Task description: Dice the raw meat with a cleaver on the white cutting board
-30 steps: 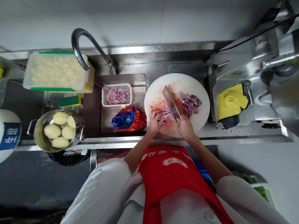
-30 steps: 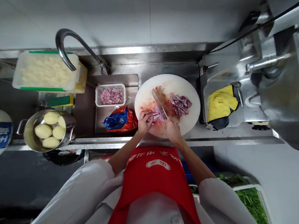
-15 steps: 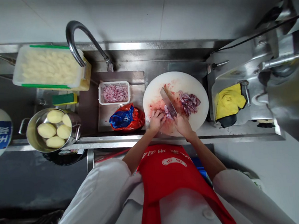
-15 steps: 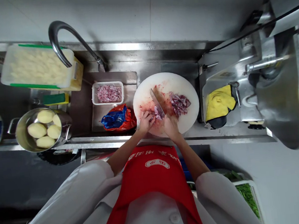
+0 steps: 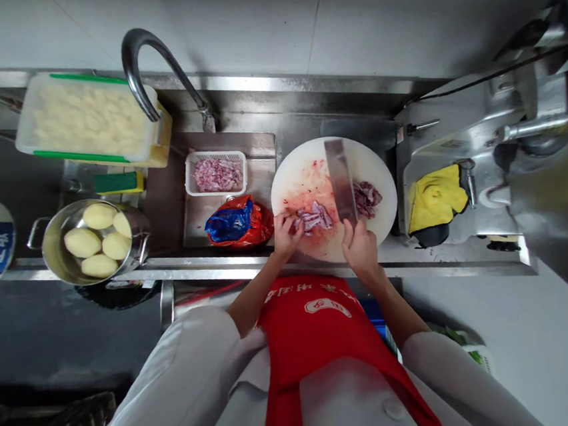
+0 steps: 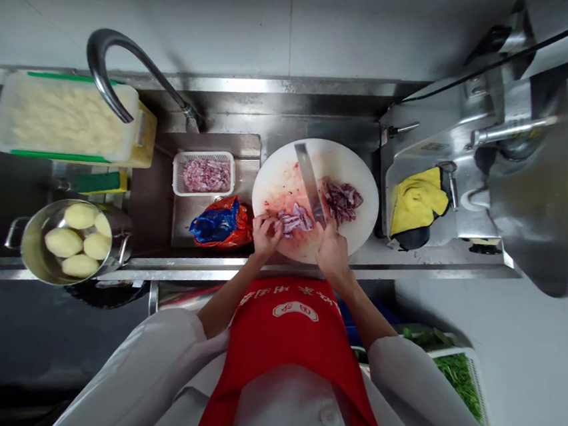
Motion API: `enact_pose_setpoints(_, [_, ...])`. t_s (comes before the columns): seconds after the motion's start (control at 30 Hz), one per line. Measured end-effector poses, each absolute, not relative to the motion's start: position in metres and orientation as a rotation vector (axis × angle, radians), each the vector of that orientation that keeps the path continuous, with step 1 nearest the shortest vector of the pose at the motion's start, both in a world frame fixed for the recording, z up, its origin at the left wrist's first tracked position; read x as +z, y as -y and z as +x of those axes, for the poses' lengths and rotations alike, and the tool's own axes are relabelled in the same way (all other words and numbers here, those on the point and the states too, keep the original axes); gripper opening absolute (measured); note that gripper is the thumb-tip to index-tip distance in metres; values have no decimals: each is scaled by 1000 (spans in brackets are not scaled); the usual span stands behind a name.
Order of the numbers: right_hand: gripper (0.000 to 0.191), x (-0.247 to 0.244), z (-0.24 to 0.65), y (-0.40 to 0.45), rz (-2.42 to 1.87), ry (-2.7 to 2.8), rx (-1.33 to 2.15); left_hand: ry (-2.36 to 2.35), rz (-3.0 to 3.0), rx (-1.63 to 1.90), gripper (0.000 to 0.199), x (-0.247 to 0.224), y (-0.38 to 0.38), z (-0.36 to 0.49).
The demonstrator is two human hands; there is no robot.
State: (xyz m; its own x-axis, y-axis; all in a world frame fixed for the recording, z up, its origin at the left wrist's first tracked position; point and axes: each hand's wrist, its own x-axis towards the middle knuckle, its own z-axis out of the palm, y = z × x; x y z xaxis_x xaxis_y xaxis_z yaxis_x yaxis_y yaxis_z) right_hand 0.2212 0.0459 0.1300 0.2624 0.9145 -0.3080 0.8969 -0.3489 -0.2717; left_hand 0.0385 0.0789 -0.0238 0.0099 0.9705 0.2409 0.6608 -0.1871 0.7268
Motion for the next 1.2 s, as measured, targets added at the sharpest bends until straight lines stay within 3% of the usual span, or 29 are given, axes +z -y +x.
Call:
enact_pose_setpoints(0.27, [28,86,217,-57,-2429,1930,985,-1623,1997,807,19,-28,-82,41])
enact_pose_setpoints(0.5, [42,102,221,-35,-2498,1860,816,-1643,2007,807,17,-33,-75,39])
enact_pose_setpoints(0.7, [33,94,211,-42,-2510,1894,955,-1664,2006,944,14,-43,-70,39])
enact_pose_setpoints(0.97, [43,118,214,-55,-2399,1798,525,-1637,2001,1011,12,-45,-71,39])
enact_pose_setpoints(1.2, [31,83,217,-41,-2303,1974,1025,-1633,2025,793,16,-33,-70,39])
